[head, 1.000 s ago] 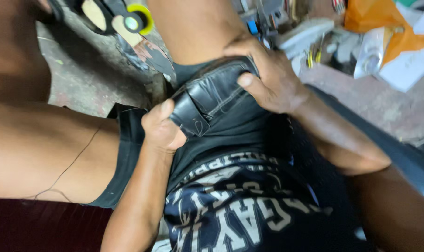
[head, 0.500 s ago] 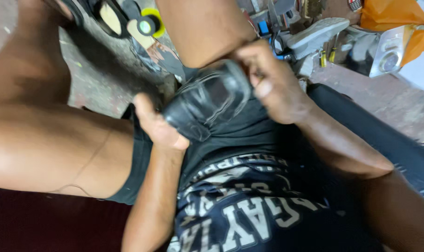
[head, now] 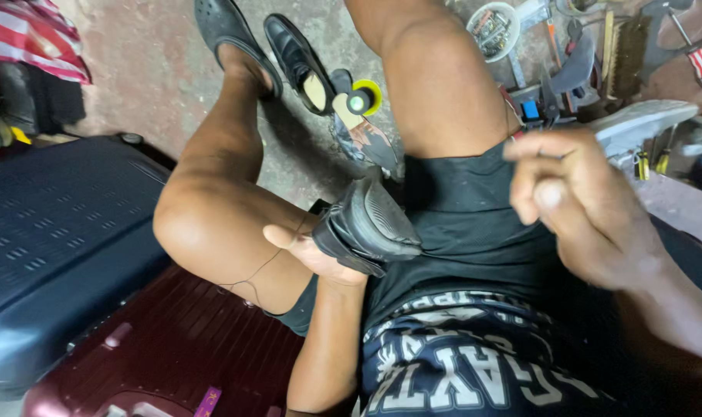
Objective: The person stitches a black leather shoe using a needle and thread. They repeatedly insert the needle through the shoe's upper, pull the thread, and adjust the shoe's position on their lap to continue sewing.
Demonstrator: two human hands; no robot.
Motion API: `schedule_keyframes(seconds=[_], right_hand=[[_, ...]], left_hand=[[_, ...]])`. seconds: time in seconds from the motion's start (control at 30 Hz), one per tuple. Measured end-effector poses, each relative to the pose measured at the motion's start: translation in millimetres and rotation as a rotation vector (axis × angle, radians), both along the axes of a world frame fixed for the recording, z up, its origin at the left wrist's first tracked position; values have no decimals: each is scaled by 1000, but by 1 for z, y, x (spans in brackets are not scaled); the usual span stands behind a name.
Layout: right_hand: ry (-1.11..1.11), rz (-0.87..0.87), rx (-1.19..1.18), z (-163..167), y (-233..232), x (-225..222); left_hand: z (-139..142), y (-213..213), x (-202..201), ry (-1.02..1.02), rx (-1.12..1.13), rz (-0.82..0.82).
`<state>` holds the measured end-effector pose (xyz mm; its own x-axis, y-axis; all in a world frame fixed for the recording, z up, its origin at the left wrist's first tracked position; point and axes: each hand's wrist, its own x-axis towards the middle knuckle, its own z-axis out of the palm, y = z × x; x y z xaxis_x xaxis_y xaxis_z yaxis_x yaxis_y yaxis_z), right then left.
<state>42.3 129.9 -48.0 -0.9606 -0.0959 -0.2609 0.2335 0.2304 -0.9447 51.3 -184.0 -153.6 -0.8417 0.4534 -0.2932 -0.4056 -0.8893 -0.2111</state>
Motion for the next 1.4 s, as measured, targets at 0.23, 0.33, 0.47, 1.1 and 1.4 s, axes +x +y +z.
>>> schedule_keyframes(seconds=[0.23,0.33,0.47,1.1,1.4], right_hand=[[355,165,-161,25,-16,-7],[426,197,-58,35,-25,-13],[396,252,-76,43,-34,-22],[345,314,106,46,-16,-22],[207,448,309,35,6,-20]], left_hand=[[-8,-3,6,50,9,-51],[-12,-1,8,64,6,-76],[-16,-1,10,80,6,-98],[-25,-3,18,111,-136,-224],[-19,-3,23,190,-367,-384]])
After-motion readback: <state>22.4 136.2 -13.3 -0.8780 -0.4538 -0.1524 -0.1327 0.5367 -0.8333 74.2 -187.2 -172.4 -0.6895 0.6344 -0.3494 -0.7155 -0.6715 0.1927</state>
